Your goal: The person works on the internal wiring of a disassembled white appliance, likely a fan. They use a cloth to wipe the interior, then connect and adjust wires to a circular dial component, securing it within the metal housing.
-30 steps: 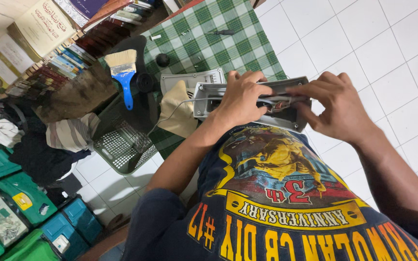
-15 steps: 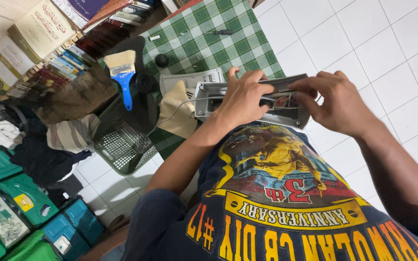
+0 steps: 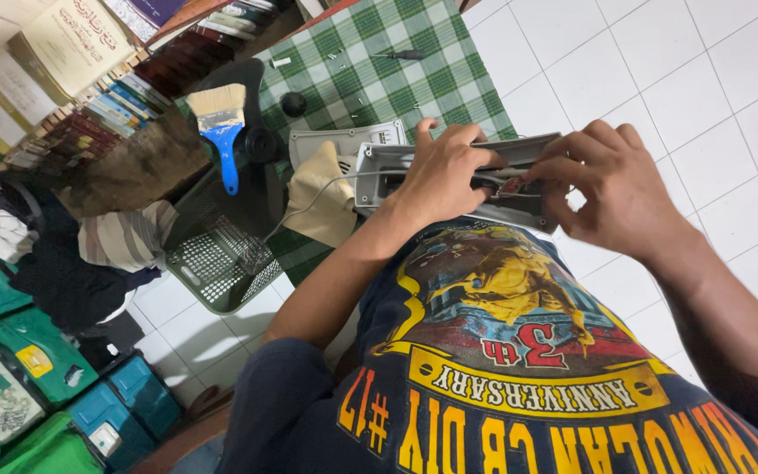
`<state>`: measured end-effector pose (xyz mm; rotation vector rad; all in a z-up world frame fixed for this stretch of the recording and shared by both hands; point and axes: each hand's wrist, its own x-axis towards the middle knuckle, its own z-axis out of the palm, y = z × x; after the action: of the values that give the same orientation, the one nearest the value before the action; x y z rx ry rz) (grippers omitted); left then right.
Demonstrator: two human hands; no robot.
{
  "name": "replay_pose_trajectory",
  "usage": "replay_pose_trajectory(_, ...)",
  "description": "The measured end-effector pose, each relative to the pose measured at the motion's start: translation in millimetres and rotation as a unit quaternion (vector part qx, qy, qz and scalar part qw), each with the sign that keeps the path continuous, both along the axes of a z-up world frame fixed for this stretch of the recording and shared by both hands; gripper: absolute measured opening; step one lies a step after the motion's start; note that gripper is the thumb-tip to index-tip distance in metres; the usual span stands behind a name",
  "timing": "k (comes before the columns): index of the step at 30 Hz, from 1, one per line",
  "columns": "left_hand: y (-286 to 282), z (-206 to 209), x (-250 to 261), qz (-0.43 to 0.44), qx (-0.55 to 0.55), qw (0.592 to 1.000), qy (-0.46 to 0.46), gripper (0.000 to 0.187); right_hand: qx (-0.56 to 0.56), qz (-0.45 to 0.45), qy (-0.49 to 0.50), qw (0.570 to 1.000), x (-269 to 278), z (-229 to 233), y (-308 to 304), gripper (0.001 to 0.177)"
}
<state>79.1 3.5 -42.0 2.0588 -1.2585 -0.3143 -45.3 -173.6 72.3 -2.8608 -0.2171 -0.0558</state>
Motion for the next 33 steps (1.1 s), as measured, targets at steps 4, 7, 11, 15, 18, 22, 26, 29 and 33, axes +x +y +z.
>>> replay_pose_trajectory(4,0.4,0.3,-1.7,0.001,-0.01,1.0,-0.006,0.028,0.021,0.042,0.005,0.999,2.5,-2.2,1.3,0.038)
replay_pose_trajectory(7,2.1,0.0,-2.1,-0.008,0.003,1.0,-0.022,0.033,0.002,0.012,0.022,1.0,1.1,-8.2,2.2,0.034)
replay_pose_trajectory(11,6.5,3.8,-1.2,0.0,-0.075,0.997,-0.01,0.049,0.014,0.03,0.005,0.999,1.0,-12.5,3.2,0.049)
replay_pose_trajectory(15,14.8,11.1,-4.0,0.0,-0.072,0.997,0.021,0.044,0.064,0.023,0.014,0.998,1.8,-14.0,3.6,0.044)
replay_pose_trajectory(18,16.0,9.5,-4.8,0.014,-0.086,0.996,-0.006,0.04,0.117,0.016,0.03,0.993,-0.3,-14.7,1.2,0.042)
replay_pose_trajectory(22,18.7,5.2,-7.2,0.024,-0.106,0.994,-0.026,0.037,0.208,-0.021,0.066,0.976,-8.0,-14.3,-8.2,0.043)
replay_pose_trajectory(26,21.9,3.2,-8.4,0.015,-0.131,0.991,-0.018,0.036,0.194,-0.004,-0.002,0.981,-13.3,-18.0,-13.3,0.027)
replay_pose_trajectory(29,29.0,6.2,-5.9,0.01,-0.148,0.989,0.008,0.035,0.177,-0.028,-0.003,0.984,-16.1,-18.1,-13.5,0.023)
replay_pose_trajectory(33,32.7,14.4,-6.1,0.014,-0.159,0.987,0.015,0.036,0.202,-0.063,0.021,0.977,-16.3,-19.6,-11.2,0.02)
